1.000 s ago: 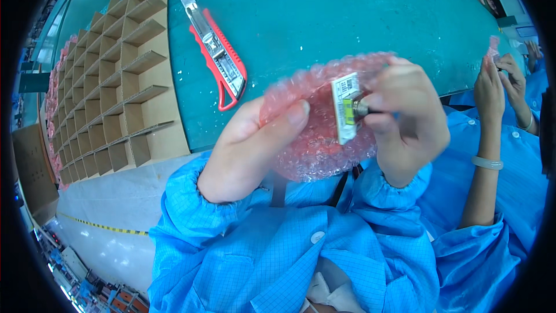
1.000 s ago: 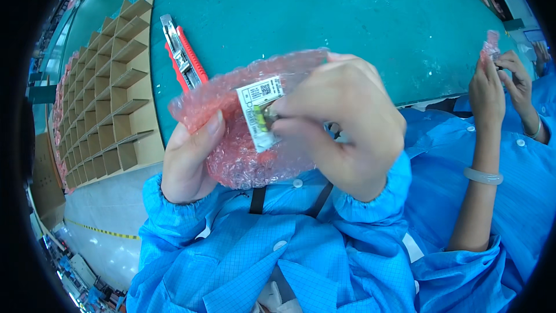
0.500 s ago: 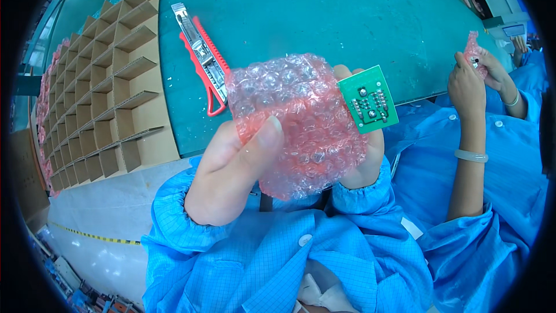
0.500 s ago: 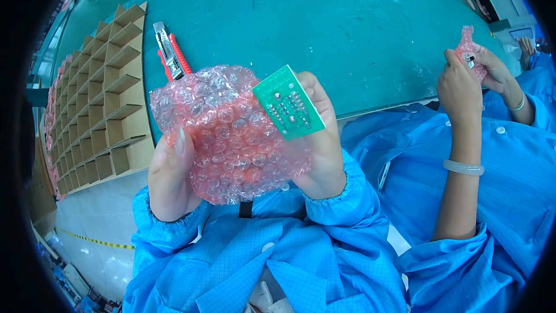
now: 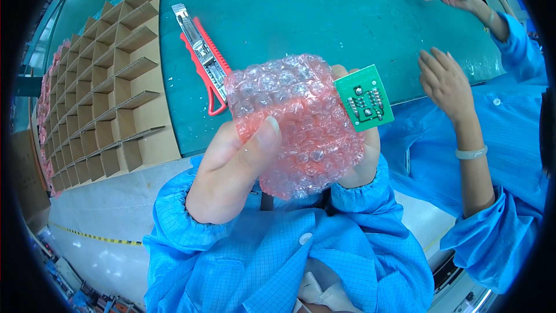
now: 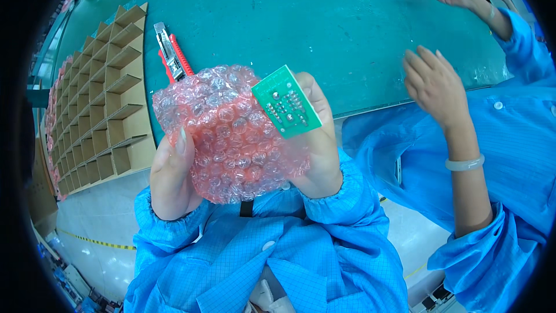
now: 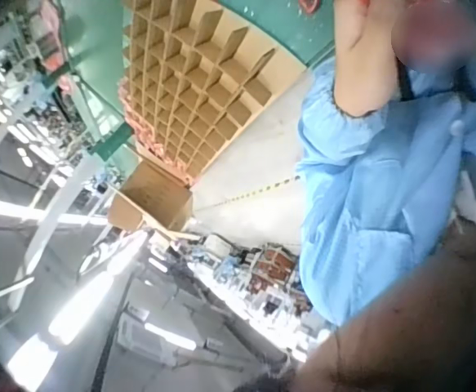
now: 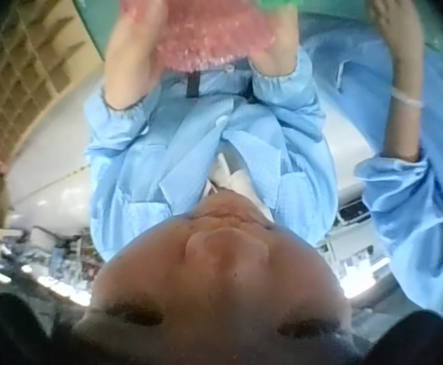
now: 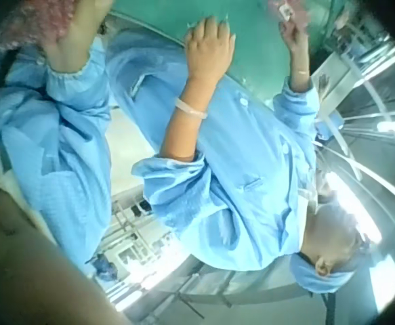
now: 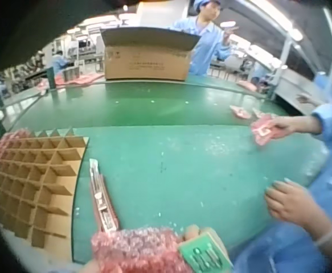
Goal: The recorder removes electronic components from pink bubble wrap packaging and places them into organized slots in a cardboard divider tray.
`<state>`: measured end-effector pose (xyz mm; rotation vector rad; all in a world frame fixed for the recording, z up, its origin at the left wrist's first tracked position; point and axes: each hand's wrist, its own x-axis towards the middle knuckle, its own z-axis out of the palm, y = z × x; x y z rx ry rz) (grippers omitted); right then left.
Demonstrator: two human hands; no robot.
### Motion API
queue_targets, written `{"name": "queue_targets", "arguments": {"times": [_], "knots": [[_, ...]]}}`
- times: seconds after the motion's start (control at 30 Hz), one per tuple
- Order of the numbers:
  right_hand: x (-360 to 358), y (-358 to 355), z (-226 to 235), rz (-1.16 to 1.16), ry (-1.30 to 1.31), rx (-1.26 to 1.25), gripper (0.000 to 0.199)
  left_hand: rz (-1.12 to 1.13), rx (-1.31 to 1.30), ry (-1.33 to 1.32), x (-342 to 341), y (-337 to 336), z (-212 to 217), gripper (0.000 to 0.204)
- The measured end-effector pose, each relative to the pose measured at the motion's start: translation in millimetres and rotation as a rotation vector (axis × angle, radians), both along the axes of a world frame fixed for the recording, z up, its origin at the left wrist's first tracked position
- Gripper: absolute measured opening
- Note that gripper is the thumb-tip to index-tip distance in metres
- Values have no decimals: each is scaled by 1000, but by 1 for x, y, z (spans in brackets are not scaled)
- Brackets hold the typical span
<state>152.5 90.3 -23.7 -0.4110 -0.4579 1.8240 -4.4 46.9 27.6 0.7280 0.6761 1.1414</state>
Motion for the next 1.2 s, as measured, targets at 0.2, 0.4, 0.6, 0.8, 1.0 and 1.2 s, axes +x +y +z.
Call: {"name": "queue_targets", "arguments": {"times": [0.2, 0.4, 0.6, 0.8, 1.0, 1.2], "knots": [[22, 33, 40, -524, -1238, 1180, 20, -81, -49, -76, -9, 11, -2, 43], [3, 31, 71, -194, -1397, 1186, 26, 195, 109, 62, 7, 9, -24, 49], [-2, 36, 53, 84, -1080, 926, 24, 201, 304, 199, 6, 18, -13, 47], [-27, 131, 62, 87, -913, 741, 19, 282, 257, 552, -9, 28, -7, 73], [-51, 366, 21, -233, -1093, 715, 17, 86, 779, 661, -23, -43, -19, 61], [-27, 475, -57, -656, -2189, 1005, 21, -15, 693, 782, -78, -94, -65, 57]]}}
